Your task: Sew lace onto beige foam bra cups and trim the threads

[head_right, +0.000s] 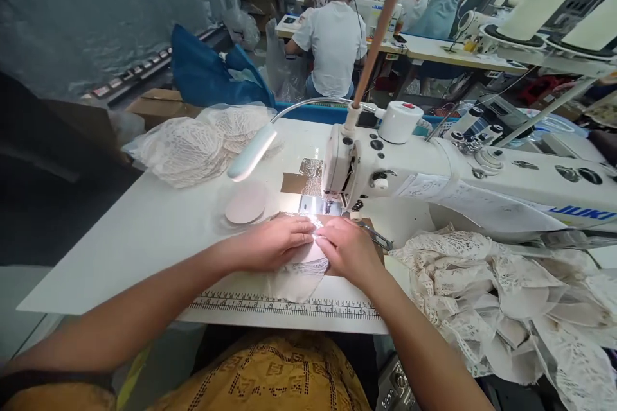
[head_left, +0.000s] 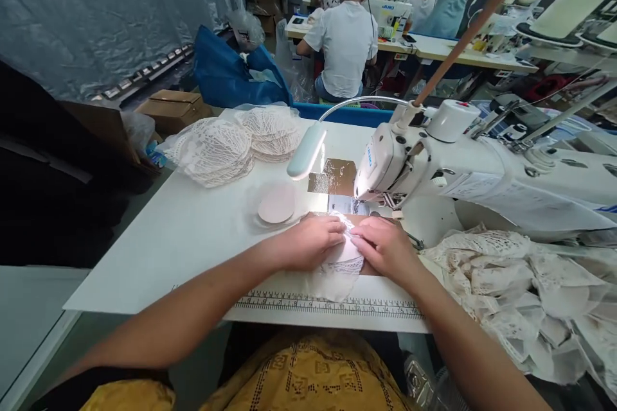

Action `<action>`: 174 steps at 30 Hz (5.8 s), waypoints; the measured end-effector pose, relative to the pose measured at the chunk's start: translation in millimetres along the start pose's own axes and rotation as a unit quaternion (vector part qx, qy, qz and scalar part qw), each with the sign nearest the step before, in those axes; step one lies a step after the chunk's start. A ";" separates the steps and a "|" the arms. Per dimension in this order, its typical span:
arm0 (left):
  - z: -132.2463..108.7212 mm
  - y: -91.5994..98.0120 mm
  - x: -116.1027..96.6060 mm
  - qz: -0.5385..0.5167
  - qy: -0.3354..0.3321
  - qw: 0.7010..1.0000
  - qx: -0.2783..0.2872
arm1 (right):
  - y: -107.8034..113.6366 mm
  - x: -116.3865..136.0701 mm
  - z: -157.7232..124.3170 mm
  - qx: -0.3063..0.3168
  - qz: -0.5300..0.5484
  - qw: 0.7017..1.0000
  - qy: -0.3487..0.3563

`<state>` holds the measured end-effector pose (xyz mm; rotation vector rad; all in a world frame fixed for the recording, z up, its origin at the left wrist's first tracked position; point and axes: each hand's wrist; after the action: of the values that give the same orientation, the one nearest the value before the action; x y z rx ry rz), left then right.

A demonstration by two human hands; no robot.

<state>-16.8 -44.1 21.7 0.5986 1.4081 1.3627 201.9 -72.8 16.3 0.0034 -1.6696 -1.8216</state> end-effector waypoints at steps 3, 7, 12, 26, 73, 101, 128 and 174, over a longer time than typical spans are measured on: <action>16.0 6.2 20.0 -0.006 -0.068 0.997 0.035 | -17.1 -5.4 -0.1 -0.013 -0.066 0.997 -0.023; 25.9 5.7 22.4 0.025 -0.012 1.000 -0.008 | -31.5 -15.0 -3.8 -0.045 -0.082 0.995 -0.034; 28.8 -7.5 10.8 0.070 0.063 0.995 -0.021 | -29.5 -14.3 -3.4 -0.035 -0.071 0.995 -0.054; 33.5 -7.8 36.1 0.107 0.034 0.993 0.041 | -23.3 -6.1 6.7 0.000 -0.128 0.983 -0.132; 28.3 -10.6 50.1 0.032 -0.090 0.995 -0.028 | -27.9 -15.2 2.9 -0.030 -0.127 0.991 -0.044; 29.4 -13.0 55.2 0.049 -0.063 0.997 -0.008 | -32.8 -19.3 -0.1 -0.018 -0.137 0.986 -0.095; 30.0 -14.9 55.4 0.061 -0.057 0.996 -0.022 | -33.2 -20.1 -0.9 -0.051 -0.135 0.986 -0.080; -13.2 13.3 -10.4 0.046 0.171 0.984 0.000 | 17.9 -29.7 -18.1 0.109 -0.337 0.914 -0.198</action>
<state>-29.0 -55.5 35.0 0.4486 1.6696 1.5938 240.9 -74.6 16.4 0.3726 -2.3662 -2.2153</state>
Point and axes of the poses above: each hand's wrist, its own z-axis towards the middle knuckle, its own y-axis out of the back of the hand, x = y × z, and after that the axes turned 5 degrees about -y, right-handed
